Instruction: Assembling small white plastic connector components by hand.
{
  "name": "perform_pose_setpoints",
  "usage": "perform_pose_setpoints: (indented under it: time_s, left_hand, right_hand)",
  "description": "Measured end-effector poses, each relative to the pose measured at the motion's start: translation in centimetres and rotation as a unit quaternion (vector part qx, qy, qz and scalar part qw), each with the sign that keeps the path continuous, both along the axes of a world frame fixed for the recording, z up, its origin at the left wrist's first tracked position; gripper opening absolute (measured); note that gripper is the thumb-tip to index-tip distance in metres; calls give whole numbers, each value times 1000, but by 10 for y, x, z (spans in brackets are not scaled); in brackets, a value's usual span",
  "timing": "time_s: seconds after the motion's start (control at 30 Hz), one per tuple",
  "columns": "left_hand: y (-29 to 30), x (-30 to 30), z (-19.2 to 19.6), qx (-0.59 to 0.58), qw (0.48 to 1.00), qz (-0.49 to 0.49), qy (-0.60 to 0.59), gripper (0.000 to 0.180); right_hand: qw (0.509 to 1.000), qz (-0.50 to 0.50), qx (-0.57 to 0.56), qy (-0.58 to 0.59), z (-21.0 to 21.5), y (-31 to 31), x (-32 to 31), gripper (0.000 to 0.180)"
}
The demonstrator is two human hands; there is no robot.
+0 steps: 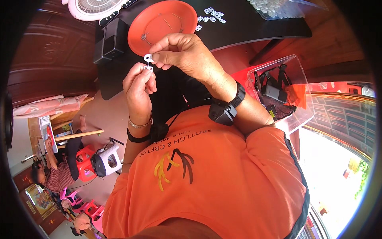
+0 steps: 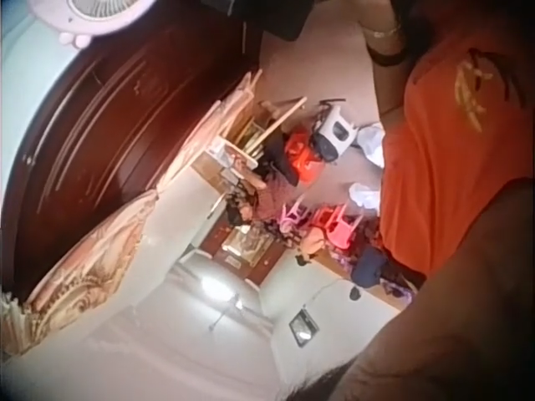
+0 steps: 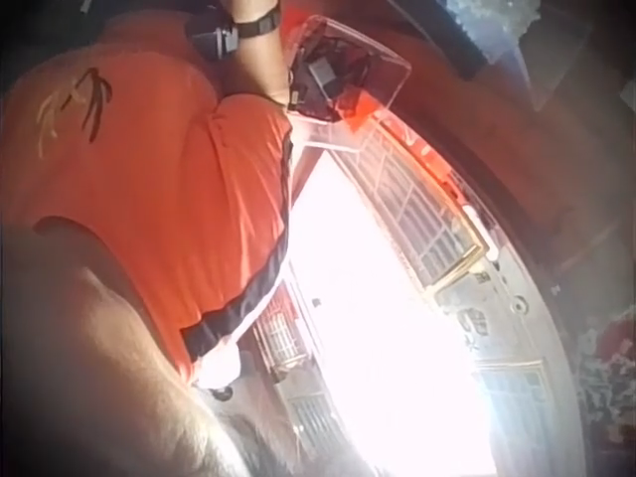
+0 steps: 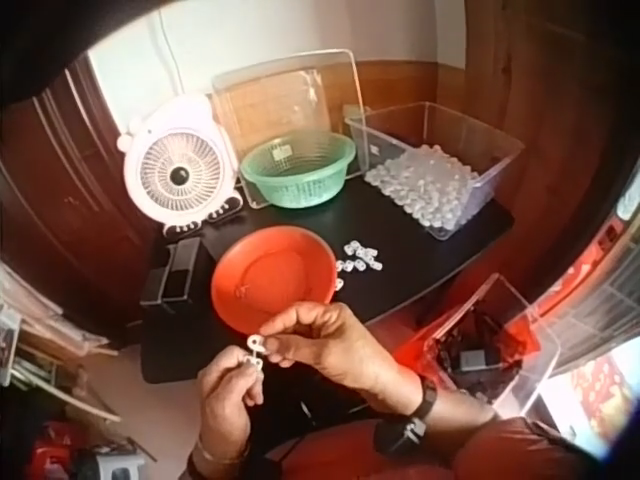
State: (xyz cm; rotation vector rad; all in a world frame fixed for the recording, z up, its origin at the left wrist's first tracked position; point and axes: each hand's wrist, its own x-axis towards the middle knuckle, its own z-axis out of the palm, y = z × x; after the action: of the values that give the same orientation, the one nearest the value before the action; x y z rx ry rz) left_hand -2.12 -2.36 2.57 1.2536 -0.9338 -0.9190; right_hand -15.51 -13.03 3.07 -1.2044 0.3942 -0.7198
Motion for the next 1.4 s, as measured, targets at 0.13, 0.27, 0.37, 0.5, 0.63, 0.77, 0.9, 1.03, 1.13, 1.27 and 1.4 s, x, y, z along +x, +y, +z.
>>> perform_pose_setpoints:
  time_s: [0.13, 0.27, 0.37, 0.5, 0.63, 0.77, 0.9, 1.03, 1.13, 1.27, 1.4]
  left_hand:
    - [1, -2, 2, 5, 1000, 4, -4, 20]
    - [2, -2, 0, 7, 1000, 3, -2, 20]
    - [3, -2, 0, 9, 1000, 4, -6, 20]
    - [3, -2, 0, 9, 1000, 5, -2, 21]
    - [4, -3, 1, 10, 1000, 3, -19, 22]
    - [5, -3, 2, 22, 999, 5, -22, 22]
    - [5, -2, -2, -1, 1000, 4, -1, 20]
    - [5, -3, -1, 2, 999, 7, 33, 19]
    - [4, -6, -1, 4, 999, 25, 49, 20]
    - [7, -3, -3, 10, 999, 16, 43, 24]
    - [4, -5, -5, 15, 997, 19, 75, 24]
  right_hand:
    - [1000, -7, -19, -8, -1, 2, 0, 13]
    - [999, -4, -25, -21, -4, 4, 1, 13]
    - [999, -14, -49, -5, -3, 6, 1, 13]
    - [998, -15, -55, 16, 0, 9, 1, 13]
    - [991, -16, -126, 48, -1, 10, 1, 14]
    - [992, 0, -116, 46, -3, 10, 1, 13]
    - [992, -3, -118, 32, -9, 12, 4, 15]
    - [990, 10, -144, -1, -9, 14, 5, 19]
    - [985, 6, -171, 4, -8, 15, 5, 20]
    - [978, 13, -203, 39, -6, 15, 1, 26]
    - [964, -3, -258, 64, -4, 16, 1, 25]
